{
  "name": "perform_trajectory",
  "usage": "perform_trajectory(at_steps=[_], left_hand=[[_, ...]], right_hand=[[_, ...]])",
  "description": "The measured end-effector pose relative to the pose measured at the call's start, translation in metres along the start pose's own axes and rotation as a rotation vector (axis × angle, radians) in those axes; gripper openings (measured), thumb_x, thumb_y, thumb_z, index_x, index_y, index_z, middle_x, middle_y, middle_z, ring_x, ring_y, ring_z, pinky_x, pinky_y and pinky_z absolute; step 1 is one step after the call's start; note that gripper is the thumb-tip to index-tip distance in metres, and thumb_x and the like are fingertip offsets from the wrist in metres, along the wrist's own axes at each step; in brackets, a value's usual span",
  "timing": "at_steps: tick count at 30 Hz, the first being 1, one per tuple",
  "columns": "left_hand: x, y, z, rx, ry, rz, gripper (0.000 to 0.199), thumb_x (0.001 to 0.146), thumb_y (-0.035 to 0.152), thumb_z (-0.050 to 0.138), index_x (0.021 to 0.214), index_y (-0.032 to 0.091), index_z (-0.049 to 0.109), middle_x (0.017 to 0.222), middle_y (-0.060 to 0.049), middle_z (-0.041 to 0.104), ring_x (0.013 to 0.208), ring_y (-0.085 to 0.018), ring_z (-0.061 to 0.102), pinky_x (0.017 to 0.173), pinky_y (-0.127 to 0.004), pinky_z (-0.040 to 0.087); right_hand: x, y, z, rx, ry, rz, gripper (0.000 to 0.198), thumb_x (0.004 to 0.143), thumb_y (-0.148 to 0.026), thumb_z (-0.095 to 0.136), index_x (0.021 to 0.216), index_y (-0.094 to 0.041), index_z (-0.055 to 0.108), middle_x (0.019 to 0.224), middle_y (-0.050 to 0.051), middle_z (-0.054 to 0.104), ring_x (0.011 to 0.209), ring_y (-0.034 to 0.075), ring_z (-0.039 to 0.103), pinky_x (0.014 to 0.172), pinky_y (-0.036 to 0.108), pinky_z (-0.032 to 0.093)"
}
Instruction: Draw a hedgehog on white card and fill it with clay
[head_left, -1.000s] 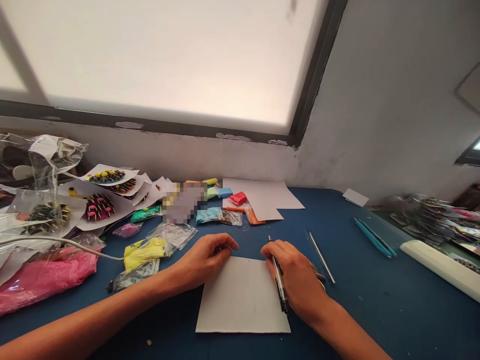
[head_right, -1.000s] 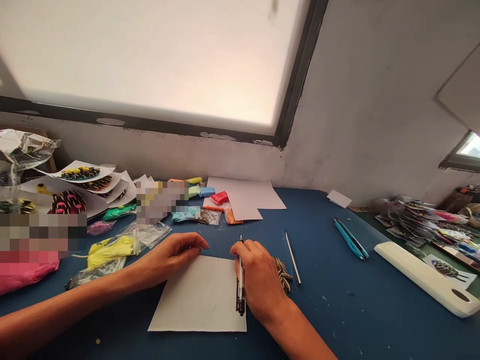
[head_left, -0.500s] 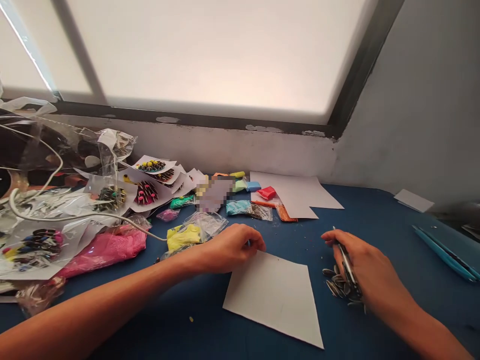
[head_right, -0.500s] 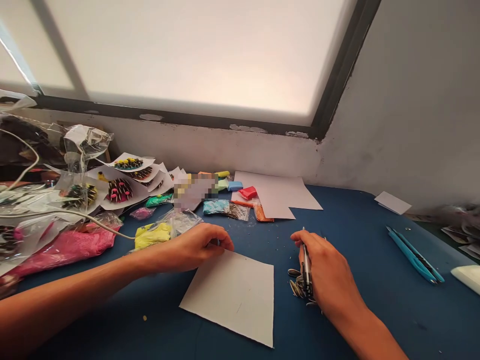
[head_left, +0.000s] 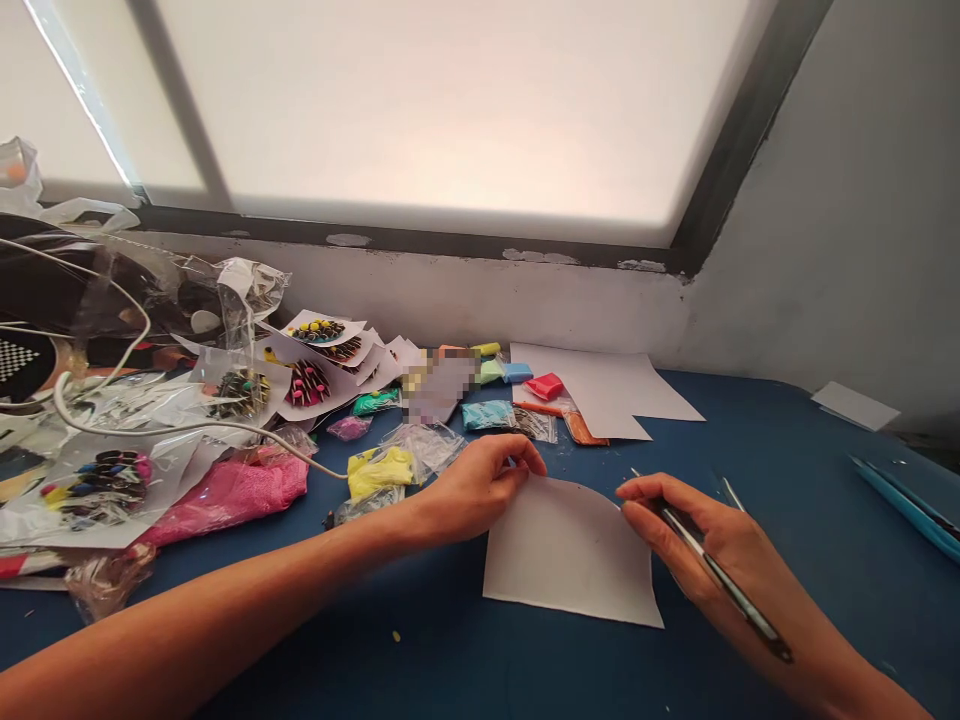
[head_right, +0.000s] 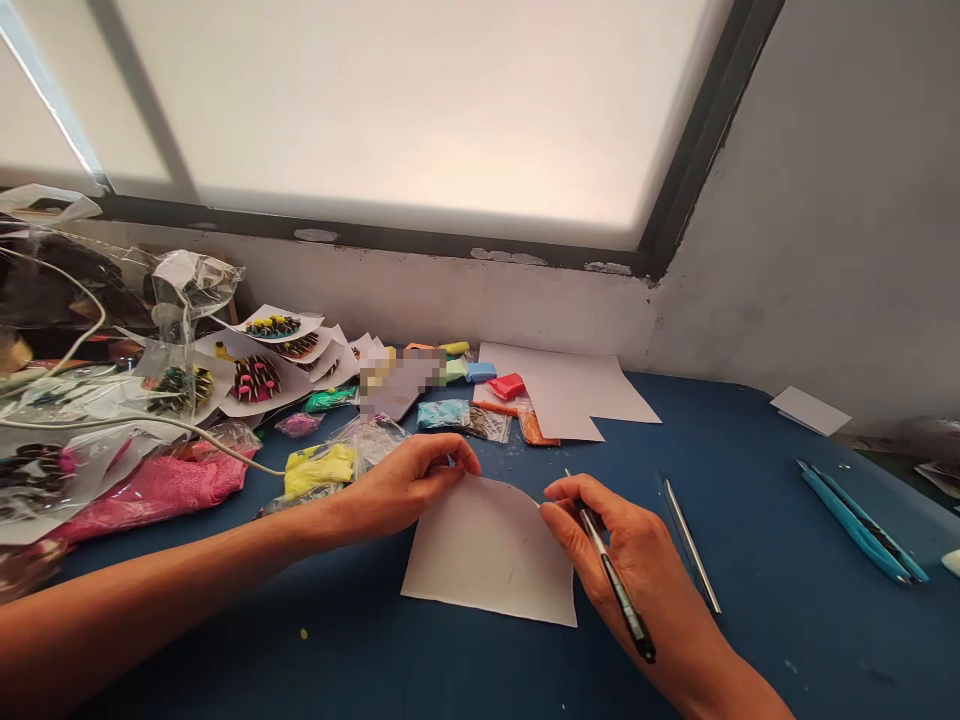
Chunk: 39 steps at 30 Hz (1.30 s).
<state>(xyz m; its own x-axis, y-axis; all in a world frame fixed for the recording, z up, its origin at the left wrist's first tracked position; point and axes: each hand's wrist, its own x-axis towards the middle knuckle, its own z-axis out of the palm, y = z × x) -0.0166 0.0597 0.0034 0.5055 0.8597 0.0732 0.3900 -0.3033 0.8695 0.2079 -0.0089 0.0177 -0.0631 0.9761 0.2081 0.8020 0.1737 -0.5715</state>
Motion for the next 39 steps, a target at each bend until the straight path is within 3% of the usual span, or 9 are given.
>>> perform_trajectory(at_steps=[7, 12, 17, 23, 26, 30, 32, 35, 39], left_hand=[[0.0, -0.007, 0.004, 0.047, -0.022, 0.027, 0.023, 0.084, 0.011, 0.044, 0.091, 0.015, 0.066, 0.077, 0.0, 0.061, 0.068, -0.01, 0.052, 0.061, -0.02, 0.039], [0.001, -0.012, 0.008, 0.146, 0.0, 0.05, 0.024, 0.081, 0.009, 0.046, 0.093, 0.015, 0.067, 0.081, -0.002, 0.064, 0.071, -0.012, 0.054, 0.065, -0.021, 0.041], [0.0, -0.009, 0.005, 0.218, -0.076, 0.063, 0.035, 0.077, 0.008, 0.048, 0.105, 0.017, 0.066, 0.092, -0.003, 0.066, 0.081, -0.015, 0.059, 0.07, -0.023, 0.044], [-0.002, -0.007, -0.002, 0.505, -0.17, 0.125, 0.029, 0.079, 0.01, 0.046, 0.098, 0.02, 0.066, 0.096, -0.004, 0.067, 0.089, -0.019, 0.06, 0.076, -0.027, 0.045], [-0.003, -0.003, -0.002, 0.636, -0.15, 0.166, 0.029, 0.083, 0.011, 0.046, 0.104, 0.019, 0.064, 0.103, -0.007, 0.064, 0.097, -0.022, 0.059, 0.082, -0.032, 0.047], [-0.01, 0.003, 0.006, 0.664, -0.151, 0.34, 0.031, 0.089, 0.023, 0.054, 0.119, 0.016, 0.06, 0.127, -0.012, 0.057, 0.117, -0.026, 0.054, 0.1, -0.037, 0.043], [-0.017, 0.004, 0.014, 0.611, -0.252, 0.424, 0.052, 0.089, 0.041, 0.058, 0.131, 0.012, 0.052, 0.143, -0.017, 0.046, 0.136, -0.031, 0.039, 0.113, -0.041, 0.032], [-0.027, 0.0, 0.028, 0.557, -0.348, 0.411, 0.072, 0.093, 0.052, 0.047, 0.145, 0.005, 0.034, 0.155, -0.021, 0.025, 0.145, -0.035, 0.021, 0.118, -0.048, 0.021], [-0.033, -0.006, 0.035, 0.512, -0.343, 0.391, 0.071, 0.095, 0.052, 0.04, 0.15, 0.008, 0.027, 0.156, -0.019, 0.018, 0.147, -0.032, 0.011, 0.119, -0.051, 0.016]], right_hand=[[0.0, 0.005, 0.0, 0.0, -0.022, 0.001, 0.037, 0.086, -0.057, 0.051, 0.093, -0.024, 0.066, 0.064, -0.002, 0.065, 0.045, 0.011, 0.053, 0.037, 0.021, 0.038], [0.001, 0.011, 0.006, -0.075, 0.068, -0.103, 0.024, 0.089, -0.042, 0.05, 0.088, -0.025, 0.067, 0.072, -0.001, 0.069, 0.054, 0.012, 0.06, 0.047, 0.021, 0.043], [0.003, 0.011, 0.012, -0.116, 0.044, -0.141, 0.022, 0.089, -0.036, 0.048, 0.081, -0.025, 0.065, 0.073, 0.0, 0.068, 0.059, 0.015, 0.062, 0.053, 0.024, 0.047], [-0.002, 0.01, 0.018, -0.171, 0.044, -0.197, 0.019, 0.089, -0.028, 0.047, 0.083, -0.025, 0.065, 0.084, 0.003, 0.072, 0.077, 0.021, 0.068, 0.067, 0.031, 0.052], [-0.002, 0.012, 0.021, -0.182, 0.058, -0.215, 0.019, 0.088, -0.025, 0.046, 0.087, -0.024, 0.066, 0.086, 0.004, 0.072, 0.077, 0.022, 0.068, 0.067, 0.033, 0.052], [-0.003, 0.012, 0.023, -0.181, 0.078, -0.235, 0.019, 0.086, -0.022, 0.047, 0.088, -0.023, 0.066, 0.084, 0.004, 0.072, 0.073, 0.021, 0.069, 0.064, 0.033, 0.052], [-0.003, 0.01, 0.024, -0.173, 0.086, -0.245, 0.02, 0.085, -0.021, 0.047, 0.089, -0.023, 0.066, 0.086, 0.004, 0.073, 0.075, 0.021, 0.07, 0.066, 0.032, 0.053], [-0.004, 0.008, 0.024, -0.157, 0.094, -0.248, 0.021, 0.083, -0.019, 0.047, 0.09, -0.023, 0.066, 0.087, 0.004, 0.073, 0.077, 0.02, 0.07, 0.068, 0.031, 0.053], [-0.003, 0.01, 0.02, -0.119, 0.129, -0.206, 0.019, 0.084, -0.023, 0.048, 0.09, -0.024, 0.066, 0.088, 0.005, 0.073, 0.078, 0.022, 0.069, 0.07, 0.034, 0.053]])
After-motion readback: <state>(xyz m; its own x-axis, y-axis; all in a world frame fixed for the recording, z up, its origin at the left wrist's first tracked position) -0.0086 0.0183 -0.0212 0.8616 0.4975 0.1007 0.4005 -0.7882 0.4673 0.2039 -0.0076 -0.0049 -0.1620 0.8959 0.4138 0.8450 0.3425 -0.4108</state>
